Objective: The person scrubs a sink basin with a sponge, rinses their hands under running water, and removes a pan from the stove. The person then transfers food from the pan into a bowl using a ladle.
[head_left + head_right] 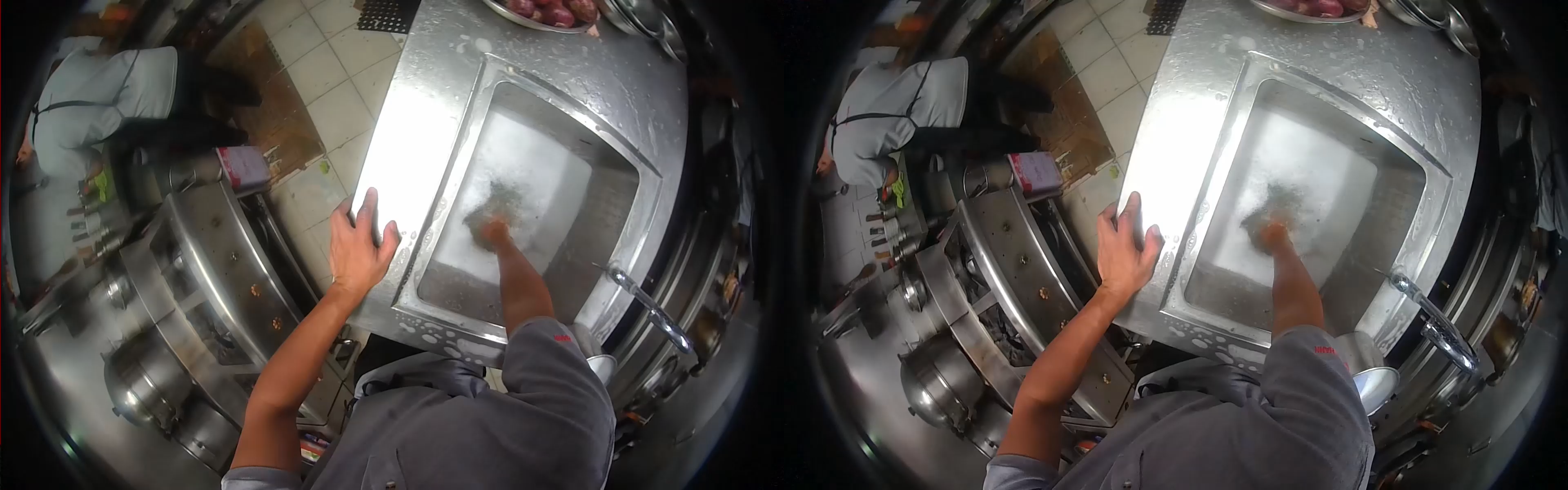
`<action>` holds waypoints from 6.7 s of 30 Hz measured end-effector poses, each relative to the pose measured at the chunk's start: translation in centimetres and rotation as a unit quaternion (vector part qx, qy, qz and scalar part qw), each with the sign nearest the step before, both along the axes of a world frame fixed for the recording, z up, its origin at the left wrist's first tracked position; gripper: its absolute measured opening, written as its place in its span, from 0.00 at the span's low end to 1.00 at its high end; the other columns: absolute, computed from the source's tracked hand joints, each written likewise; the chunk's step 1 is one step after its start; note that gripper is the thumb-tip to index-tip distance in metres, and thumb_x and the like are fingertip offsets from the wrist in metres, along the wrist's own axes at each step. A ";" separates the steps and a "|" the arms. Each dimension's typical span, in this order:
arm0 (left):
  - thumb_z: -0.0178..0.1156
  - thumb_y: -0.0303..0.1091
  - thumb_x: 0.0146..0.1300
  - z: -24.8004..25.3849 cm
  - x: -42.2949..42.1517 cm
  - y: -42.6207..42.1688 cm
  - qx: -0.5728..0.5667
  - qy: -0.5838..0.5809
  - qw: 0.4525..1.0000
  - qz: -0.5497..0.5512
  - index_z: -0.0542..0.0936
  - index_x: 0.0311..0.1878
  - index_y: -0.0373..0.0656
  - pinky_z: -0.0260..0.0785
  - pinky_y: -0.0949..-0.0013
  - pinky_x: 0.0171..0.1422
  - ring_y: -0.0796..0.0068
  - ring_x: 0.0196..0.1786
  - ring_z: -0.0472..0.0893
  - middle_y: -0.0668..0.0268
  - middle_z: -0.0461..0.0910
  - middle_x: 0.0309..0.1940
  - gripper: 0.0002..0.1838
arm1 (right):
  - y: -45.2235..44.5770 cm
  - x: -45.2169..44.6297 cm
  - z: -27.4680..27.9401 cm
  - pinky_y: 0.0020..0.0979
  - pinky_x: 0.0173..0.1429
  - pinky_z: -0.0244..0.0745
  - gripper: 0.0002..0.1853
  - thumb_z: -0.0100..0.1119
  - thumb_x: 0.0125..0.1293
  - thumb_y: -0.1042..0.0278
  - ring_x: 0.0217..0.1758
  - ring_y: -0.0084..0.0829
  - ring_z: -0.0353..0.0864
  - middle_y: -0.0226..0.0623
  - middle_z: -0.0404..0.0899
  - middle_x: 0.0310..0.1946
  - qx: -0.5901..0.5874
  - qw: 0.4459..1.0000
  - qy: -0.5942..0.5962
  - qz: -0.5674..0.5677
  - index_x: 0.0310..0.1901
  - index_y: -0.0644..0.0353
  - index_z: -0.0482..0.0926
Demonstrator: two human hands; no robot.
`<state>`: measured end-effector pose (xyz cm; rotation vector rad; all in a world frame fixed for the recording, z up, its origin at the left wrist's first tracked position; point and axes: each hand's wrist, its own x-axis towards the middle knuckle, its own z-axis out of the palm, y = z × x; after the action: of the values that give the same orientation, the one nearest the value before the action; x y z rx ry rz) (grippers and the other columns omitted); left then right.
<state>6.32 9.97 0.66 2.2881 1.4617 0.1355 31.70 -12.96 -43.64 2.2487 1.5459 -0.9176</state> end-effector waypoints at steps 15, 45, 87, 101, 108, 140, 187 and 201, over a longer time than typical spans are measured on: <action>0.62 0.44 0.63 -0.7 -0.2 -0.2 0.008 -0.013 1.000 0.004 0.68 0.73 0.47 0.69 0.50 0.63 0.42 0.58 0.71 0.41 0.65 0.60 0.35 | 13.7 9.6 7.6 0.48 0.75 0.58 0.30 0.45 0.72 0.47 0.71 0.39 0.69 0.50 0.73 0.65 -0.053 0.993 -0.105 -0.019 0.67 0.59 0.73; 0.64 0.44 0.62 -1.1 -0.3 -0.2 0.024 -0.010 1.000 -0.004 0.69 0.72 0.47 0.70 0.50 0.60 0.43 0.58 0.71 0.44 0.66 0.60 0.34 | 16.9 14.1 10.4 0.38 0.79 0.56 0.32 0.55 0.67 0.53 0.74 0.44 0.63 0.49 0.65 0.70 -0.043 0.997 -0.063 -0.032 0.69 0.63 0.68; 0.62 0.41 0.62 -0.9 -0.1 0.1 0.039 -0.017 0.999 -0.012 0.69 0.71 0.45 0.69 0.50 0.63 0.42 0.58 0.72 0.41 0.66 0.58 0.33 | 18.5 11.5 10.1 0.46 0.64 0.73 0.28 0.54 0.65 0.41 0.59 0.47 0.80 0.50 0.82 0.53 -0.011 0.999 -0.004 -0.052 0.47 0.60 0.84; 0.57 0.49 0.68 1.5 -0.8 0.0 -0.005 -0.026 1.000 -0.012 0.66 0.73 0.47 0.68 0.50 0.65 0.42 0.61 0.70 0.42 0.67 0.60 0.33 | 9.5 -4.2 -1.2 0.42 0.63 0.75 0.19 0.52 0.65 0.60 0.58 0.42 0.81 0.53 0.81 0.55 0.182 0.944 -0.011 0.274 0.51 0.63 0.81; 0.57 0.50 0.68 2.2 -1.0 -0.1 0.004 -0.025 1.000 -0.007 0.66 0.73 0.50 0.69 0.52 0.66 0.43 0.62 0.70 0.43 0.66 0.61 0.33 | 6.6 -7.4 1.5 0.40 0.68 0.72 0.26 0.57 0.58 0.58 0.64 0.45 0.78 0.49 0.79 0.59 0.017 0.941 0.315 0.118 0.59 0.57 0.78; 0.60 0.46 0.67 0.5 -0.3 -0.2 0.006 -0.020 1.000 -0.001 0.67 0.72 0.46 0.68 0.50 0.65 0.40 0.61 0.70 0.41 0.65 0.61 0.33 | 15.4 1.3 -4.4 0.65 0.77 0.49 0.23 0.47 0.67 0.56 0.70 0.50 0.70 0.46 0.77 0.62 0.068 0.995 -0.001 0.078 0.55 0.61 0.81; 0.59 0.49 0.67 1.7 -0.7 -0.6 0.020 -0.041 0.999 0.002 0.69 0.72 0.49 0.69 0.49 0.65 0.42 0.61 0.71 0.43 0.69 0.57 0.32 | 12.5 -10.5 9.3 0.44 0.72 0.62 0.25 0.45 0.71 0.50 0.67 0.39 0.69 0.37 0.73 0.64 -0.073 0.964 0.092 0.239 0.62 0.54 0.76; 0.56 0.49 0.69 2.1 -1.2 -0.5 -0.001 -0.011 1.000 0.003 0.67 0.73 0.51 0.70 0.50 0.65 0.40 0.61 0.72 0.40 0.68 0.60 0.31 | 8.6 11.0 8.0 0.47 0.71 0.58 0.22 0.45 0.71 0.56 0.66 0.37 0.69 0.35 0.75 0.62 -0.066 0.997 -0.022 -0.014 0.61 0.56 0.75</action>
<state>5.15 9.43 2.74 2.2742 1.4562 0.1616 42.73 -4.36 -35.62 2.1888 1.3949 -0.9426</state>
